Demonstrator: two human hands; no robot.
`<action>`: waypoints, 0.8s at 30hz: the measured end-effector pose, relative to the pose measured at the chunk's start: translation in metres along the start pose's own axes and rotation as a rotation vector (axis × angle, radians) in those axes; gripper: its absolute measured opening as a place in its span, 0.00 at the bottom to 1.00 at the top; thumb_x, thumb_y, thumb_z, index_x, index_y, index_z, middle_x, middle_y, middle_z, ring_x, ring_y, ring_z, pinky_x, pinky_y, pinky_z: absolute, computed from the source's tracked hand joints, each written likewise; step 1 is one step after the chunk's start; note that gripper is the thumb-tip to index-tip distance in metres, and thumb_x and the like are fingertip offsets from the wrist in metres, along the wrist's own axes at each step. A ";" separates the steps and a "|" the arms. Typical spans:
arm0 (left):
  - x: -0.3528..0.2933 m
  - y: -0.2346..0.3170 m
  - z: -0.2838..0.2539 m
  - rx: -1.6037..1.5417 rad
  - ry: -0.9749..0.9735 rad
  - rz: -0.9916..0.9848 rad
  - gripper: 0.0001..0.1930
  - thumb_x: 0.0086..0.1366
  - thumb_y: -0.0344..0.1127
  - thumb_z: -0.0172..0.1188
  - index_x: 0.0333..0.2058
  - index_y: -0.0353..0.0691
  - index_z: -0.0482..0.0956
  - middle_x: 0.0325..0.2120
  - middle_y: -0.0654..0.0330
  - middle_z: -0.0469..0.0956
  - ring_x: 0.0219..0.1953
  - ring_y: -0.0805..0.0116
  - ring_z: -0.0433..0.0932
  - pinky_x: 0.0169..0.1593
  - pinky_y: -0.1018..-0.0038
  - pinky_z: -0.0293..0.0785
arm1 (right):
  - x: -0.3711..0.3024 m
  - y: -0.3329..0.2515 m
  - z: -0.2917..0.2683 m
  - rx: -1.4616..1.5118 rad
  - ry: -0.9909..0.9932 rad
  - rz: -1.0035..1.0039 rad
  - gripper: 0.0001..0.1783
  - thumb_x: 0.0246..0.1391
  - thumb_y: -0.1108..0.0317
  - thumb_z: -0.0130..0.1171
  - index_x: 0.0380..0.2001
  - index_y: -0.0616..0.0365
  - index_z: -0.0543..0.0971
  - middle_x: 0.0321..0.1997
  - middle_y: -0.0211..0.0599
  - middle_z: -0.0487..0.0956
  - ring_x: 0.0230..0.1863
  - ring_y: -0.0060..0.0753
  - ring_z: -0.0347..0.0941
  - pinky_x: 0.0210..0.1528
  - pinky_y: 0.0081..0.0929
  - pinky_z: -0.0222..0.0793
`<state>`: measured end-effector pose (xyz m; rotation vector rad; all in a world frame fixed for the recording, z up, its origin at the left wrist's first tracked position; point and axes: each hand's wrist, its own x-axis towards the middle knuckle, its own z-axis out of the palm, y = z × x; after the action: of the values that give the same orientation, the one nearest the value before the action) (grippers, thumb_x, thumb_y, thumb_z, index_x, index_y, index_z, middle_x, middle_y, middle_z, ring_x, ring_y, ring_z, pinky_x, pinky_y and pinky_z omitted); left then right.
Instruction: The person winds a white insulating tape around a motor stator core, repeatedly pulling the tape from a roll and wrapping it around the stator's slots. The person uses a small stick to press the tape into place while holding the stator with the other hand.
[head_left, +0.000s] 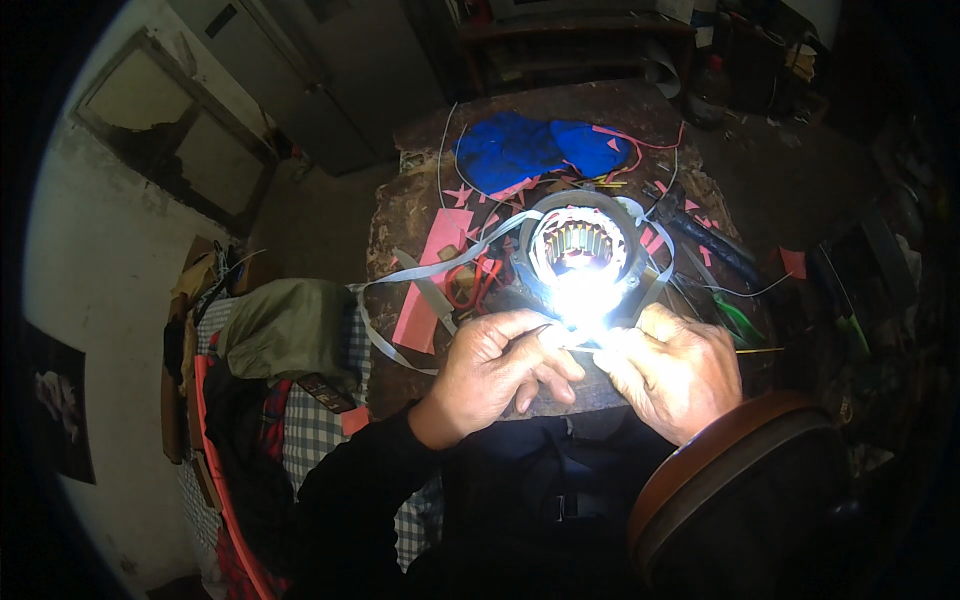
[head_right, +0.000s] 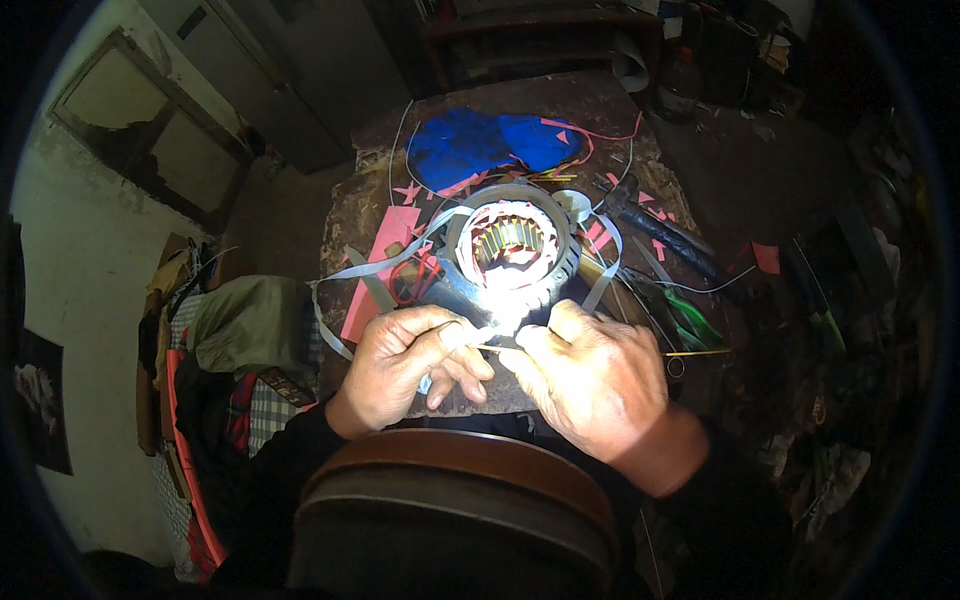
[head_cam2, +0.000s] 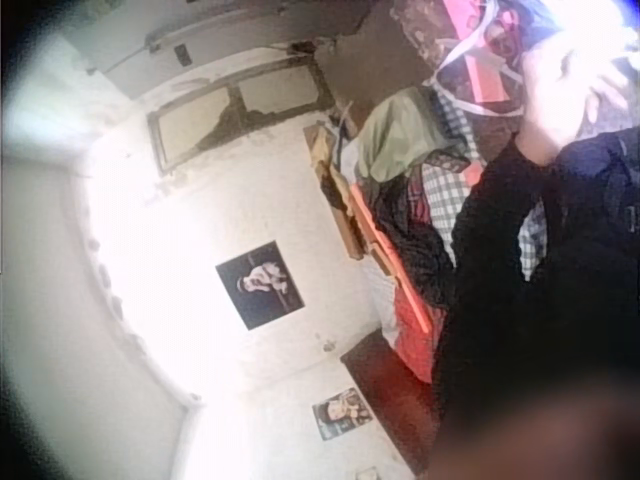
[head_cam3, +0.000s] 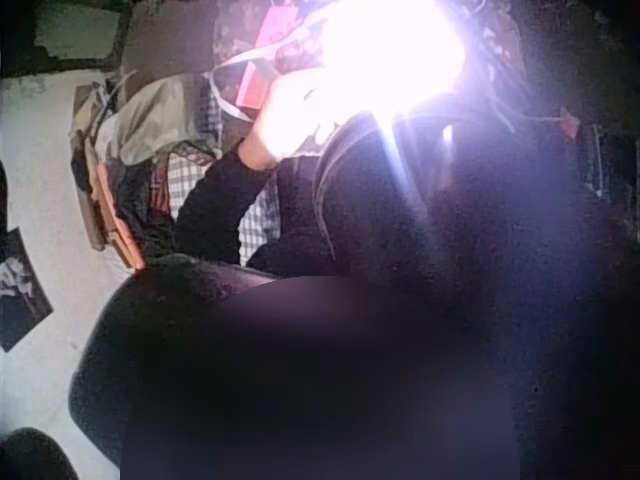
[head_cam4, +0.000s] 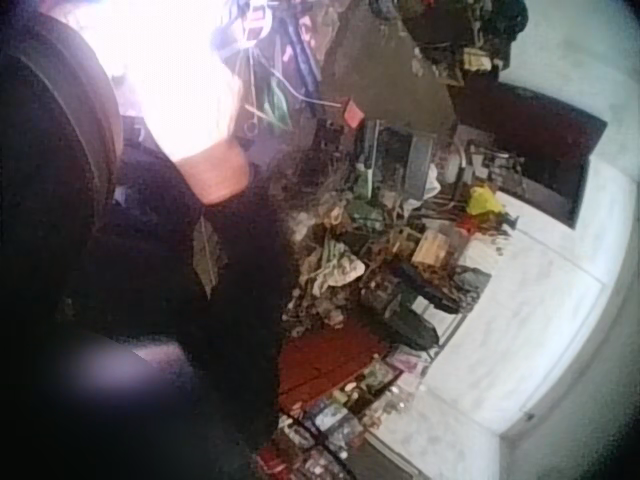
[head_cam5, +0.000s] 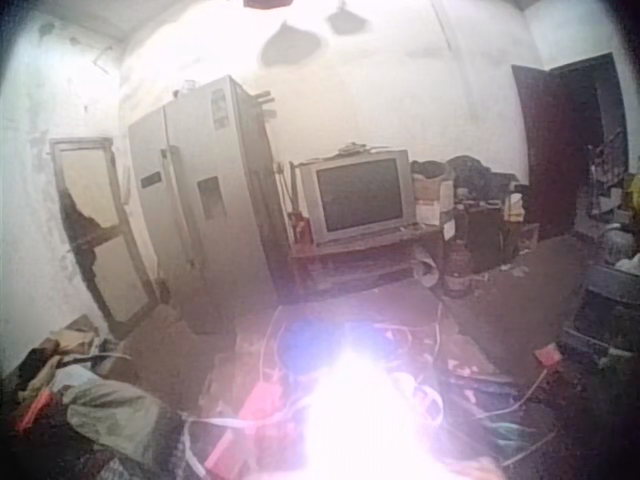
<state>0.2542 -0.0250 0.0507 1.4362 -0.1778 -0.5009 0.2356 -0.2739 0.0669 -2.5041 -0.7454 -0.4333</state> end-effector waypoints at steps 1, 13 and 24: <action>0.001 0.000 -0.001 0.013 0.005 -0.008 0.12 0.84 0.32 0.50 0.49 0.30 0.81 0.38 0.47 0.90 0.33 0.63 0.91 0.23 0.80 0.74 | -0.001 0.000 0.001 0.007 0.000 0.017 0.08 0.58 0.59 0.73 0.33 0.49 0.86 0.32 0.32 0.78 0.31 0.38 0.82 0.31 0.40 0.73; -0.001 -0.002 0.000 0.126 0.001 0.006 0.08 0.82 0.28 0.54 0.49 0.31 0.81 0.36 0.51 0.89 0.35 0.67 0.91 0.26 0.82 0.74 | 0.008 -0.002 0.003 0.192 -0.080 0.126 0.12 0.62 0.63 0.68 0.47 0.53 0.87 0.38 0.43 0.85 0.35 0.50 0.86 0.37 0.45 0.79; 0.009 -0.018 -0.006 0.106 0.037 -0.041 0.08 0.82 0.28 0.53 0.52 0.33 0.79 0.37 0.50 0.89 0.36 0.64 0.91 0.27 0.78 0.75 | 0.011 0.005 0.015 0.212 -0.108 0.001 0.17 0.60 0.75 0.63 0.52 0.53 0.85 0.40 0.47 0.82 0.37 0.53 0.85 0.39 0.46 0.83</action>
<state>0.2607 -0.0248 0.0303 1.5542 -0.1473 -0.5035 0.2497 -0.2650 0.0576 -2.3420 -0.7877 -0.2074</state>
